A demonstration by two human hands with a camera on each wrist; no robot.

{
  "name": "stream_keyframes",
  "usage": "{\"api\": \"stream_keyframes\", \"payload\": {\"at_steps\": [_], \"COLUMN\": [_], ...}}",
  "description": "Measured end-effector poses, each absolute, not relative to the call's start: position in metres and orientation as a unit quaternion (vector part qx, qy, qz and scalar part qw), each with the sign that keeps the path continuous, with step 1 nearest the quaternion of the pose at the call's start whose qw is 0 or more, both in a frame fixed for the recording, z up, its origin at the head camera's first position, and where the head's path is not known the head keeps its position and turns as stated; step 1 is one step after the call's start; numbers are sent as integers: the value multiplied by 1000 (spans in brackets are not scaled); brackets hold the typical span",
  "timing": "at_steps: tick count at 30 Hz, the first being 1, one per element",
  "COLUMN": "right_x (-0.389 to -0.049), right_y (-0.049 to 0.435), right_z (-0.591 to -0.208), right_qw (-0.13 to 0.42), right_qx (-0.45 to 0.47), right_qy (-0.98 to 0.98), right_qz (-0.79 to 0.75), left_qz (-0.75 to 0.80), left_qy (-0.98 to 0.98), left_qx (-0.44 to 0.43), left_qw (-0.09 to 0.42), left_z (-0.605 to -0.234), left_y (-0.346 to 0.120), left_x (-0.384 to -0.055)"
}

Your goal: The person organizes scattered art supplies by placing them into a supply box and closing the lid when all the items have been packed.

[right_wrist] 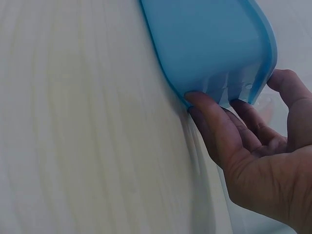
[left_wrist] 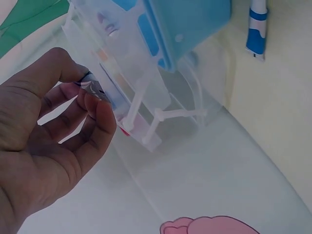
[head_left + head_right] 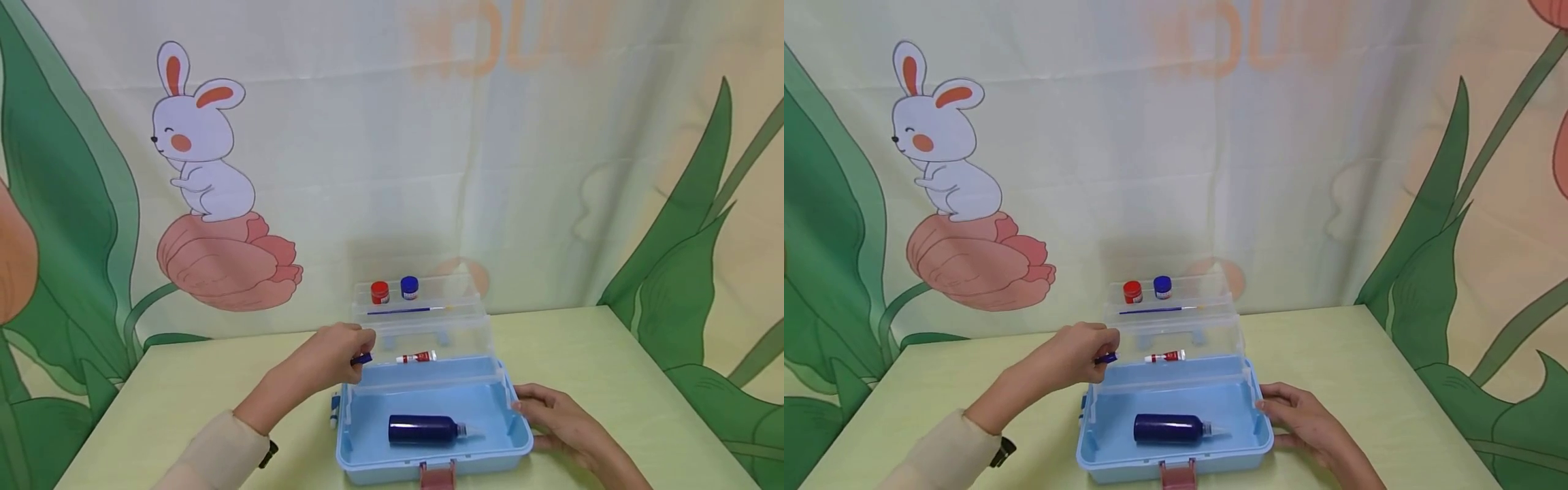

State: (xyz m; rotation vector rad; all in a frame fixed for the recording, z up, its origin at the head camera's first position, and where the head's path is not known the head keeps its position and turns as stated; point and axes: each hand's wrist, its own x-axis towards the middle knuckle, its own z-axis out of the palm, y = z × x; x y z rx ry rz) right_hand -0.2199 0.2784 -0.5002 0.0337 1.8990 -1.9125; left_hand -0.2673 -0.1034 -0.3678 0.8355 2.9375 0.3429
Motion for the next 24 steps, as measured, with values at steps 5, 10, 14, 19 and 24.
{"api": "stream_keyframes", "payload": {"at_steps": [5, 10, 14, 19, 24], "right_x": [-220, -219, -218, -218, -220], "right_y": [279, 278, 278, 279, 278], "right_z": [-500, -499, -499, -499, -498], "right_qw": [221, 220, 217, 219, 220], "right_qx": [9, 14, 24, 24, 19], "right_qy": [691, 692, 696, 696, 693], "right_qz": [-688, -688, -684, -683, -686], "left_qz": [96, 90, 92, 86, 86], "left_qy": [955, 952, 946, 938, 927], "left_qx": [279, 290, 309, 333, 358], "left_qw": [36, 35, 37, 48, 62], "left_z": [-367, -366, -368, -371, -372], "left_y": [-93, -85, -79, -74, -66], "left_x": [-270, -271, -273, -281, -290]}}
